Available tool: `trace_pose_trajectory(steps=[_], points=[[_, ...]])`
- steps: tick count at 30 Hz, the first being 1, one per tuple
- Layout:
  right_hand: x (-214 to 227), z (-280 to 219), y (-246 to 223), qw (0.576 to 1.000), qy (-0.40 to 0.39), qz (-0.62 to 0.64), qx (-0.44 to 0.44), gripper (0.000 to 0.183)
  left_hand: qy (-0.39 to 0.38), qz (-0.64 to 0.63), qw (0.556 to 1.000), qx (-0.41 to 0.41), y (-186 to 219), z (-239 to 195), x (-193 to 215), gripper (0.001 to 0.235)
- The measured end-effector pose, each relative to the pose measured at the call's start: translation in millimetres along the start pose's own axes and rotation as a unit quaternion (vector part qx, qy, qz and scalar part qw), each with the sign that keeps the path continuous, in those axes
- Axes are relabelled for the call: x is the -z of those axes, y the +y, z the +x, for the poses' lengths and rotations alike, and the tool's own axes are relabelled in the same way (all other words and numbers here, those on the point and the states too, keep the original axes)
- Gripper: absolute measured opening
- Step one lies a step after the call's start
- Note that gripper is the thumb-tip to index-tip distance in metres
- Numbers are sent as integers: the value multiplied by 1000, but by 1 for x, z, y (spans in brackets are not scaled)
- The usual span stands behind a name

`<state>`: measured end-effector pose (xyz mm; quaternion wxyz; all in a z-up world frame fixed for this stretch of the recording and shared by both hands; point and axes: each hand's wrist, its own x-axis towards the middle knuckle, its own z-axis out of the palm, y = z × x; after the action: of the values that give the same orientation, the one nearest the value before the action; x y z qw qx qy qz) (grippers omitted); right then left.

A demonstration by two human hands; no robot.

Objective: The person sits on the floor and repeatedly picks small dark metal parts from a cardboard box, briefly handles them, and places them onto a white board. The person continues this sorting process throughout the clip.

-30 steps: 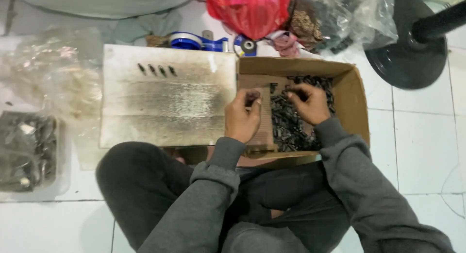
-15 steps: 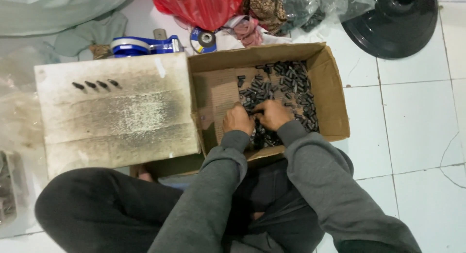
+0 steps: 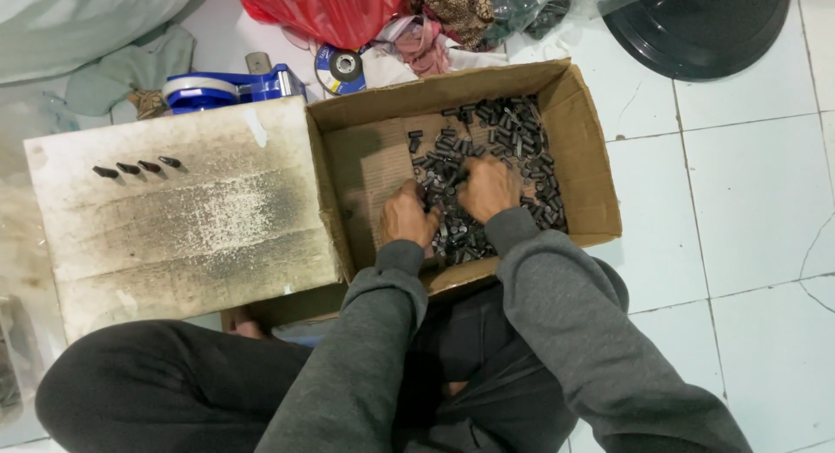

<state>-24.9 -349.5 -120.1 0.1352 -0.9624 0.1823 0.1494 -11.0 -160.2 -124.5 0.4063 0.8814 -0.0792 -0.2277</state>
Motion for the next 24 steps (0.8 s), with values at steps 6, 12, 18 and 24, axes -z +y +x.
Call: trace_pose_trajectory(steps=[6, 12, 18, 24], points=[[4, -11, -21, 996, -76, -1, 44, 34, 14, 50, 998, -27, 3, 1, 0, 24], [-21, -2, -10, 997, -61, -41, 28, 27, -4, 63, 998, -7, 11, -8, 13, 26], [-17, -10, -8, 998, -49, 30, 34, 28, 46, 13, 998, 47, -38, 17, -22, 23], [-10, -19, -11, 997, -54, 40, 39, 26, 110, 77, 988, 81, -38, -3, -14, 39]])
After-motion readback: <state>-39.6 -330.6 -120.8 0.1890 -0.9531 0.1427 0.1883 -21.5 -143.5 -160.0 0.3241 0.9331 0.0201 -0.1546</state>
